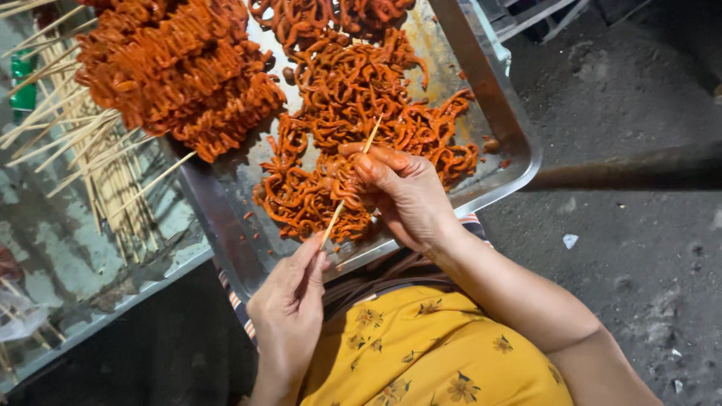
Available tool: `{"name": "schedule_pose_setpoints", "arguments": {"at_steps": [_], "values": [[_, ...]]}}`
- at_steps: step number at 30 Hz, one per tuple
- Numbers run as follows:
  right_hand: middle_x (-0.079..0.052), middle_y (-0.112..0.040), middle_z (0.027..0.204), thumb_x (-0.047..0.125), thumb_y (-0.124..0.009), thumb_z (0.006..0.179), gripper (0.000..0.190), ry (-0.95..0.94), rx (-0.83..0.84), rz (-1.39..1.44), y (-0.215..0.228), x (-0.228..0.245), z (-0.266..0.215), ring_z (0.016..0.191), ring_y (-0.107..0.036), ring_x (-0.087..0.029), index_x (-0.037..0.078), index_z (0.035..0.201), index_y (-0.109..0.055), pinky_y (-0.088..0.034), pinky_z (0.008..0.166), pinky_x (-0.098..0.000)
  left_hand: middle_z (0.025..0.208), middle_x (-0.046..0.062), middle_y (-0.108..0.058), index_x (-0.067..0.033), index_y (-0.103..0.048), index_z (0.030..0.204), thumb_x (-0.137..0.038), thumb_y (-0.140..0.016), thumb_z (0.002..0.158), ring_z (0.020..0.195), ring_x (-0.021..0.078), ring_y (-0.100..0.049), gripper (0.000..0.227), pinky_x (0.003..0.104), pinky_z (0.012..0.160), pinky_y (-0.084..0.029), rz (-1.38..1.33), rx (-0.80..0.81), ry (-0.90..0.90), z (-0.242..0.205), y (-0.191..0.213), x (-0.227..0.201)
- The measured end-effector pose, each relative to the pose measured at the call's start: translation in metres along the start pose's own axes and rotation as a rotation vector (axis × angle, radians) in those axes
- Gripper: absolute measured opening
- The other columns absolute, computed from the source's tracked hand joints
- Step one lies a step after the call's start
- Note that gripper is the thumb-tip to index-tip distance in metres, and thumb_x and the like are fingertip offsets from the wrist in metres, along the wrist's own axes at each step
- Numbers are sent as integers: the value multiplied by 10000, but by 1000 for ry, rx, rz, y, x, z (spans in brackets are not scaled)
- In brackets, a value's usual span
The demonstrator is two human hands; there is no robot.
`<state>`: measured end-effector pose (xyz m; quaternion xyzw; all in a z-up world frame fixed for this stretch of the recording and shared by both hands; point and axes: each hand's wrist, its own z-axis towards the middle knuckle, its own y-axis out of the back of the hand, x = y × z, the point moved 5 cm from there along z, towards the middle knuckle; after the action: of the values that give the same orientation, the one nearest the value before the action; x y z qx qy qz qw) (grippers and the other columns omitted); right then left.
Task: The person skewers marinated meat onto wooden sticks by hand. They pick up individual pieces from a metal tray and thread them onto a stick before placing the finished skewer to the side.
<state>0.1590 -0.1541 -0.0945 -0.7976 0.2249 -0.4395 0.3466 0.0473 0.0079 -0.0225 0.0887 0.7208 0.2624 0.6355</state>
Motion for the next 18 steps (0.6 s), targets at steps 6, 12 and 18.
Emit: {"name": "schedule_pose_setpoints", "arguments": {"at_steps": [6,12,18], "values": [[-34,-662,886,166,-722,1012,301,41,65,13,2,0,0,813,-612,-134,-61,1210,-701,-542,806,-310,927,88,-744,-3,-719,1196,22,-721,941,742,73,-652,256,214,672,-518,81,-91,-198,-2,-5,-11],[-119,-754,979,172,-726,967,327,-28,92,-49,-2,-2,-6,970,-766,-222,-64,1191,-700,-607,894,-341,801,89,-699,3,-745,1154,18,-744,939,633,99,-599,216,228,601,-483,102,-101,-183,5,-13,-15],[-136,-778,1054,138,-738,1000,329,-3,115,-271,4,-9,-6,957,-721,-180,-101,1226,-724,-583,882,-302,863,93,-728,19,-720,1101,-9,-739,964,716,98,-670,140,234,673,-542,71,-138,-201,9,-15,-14]]}}
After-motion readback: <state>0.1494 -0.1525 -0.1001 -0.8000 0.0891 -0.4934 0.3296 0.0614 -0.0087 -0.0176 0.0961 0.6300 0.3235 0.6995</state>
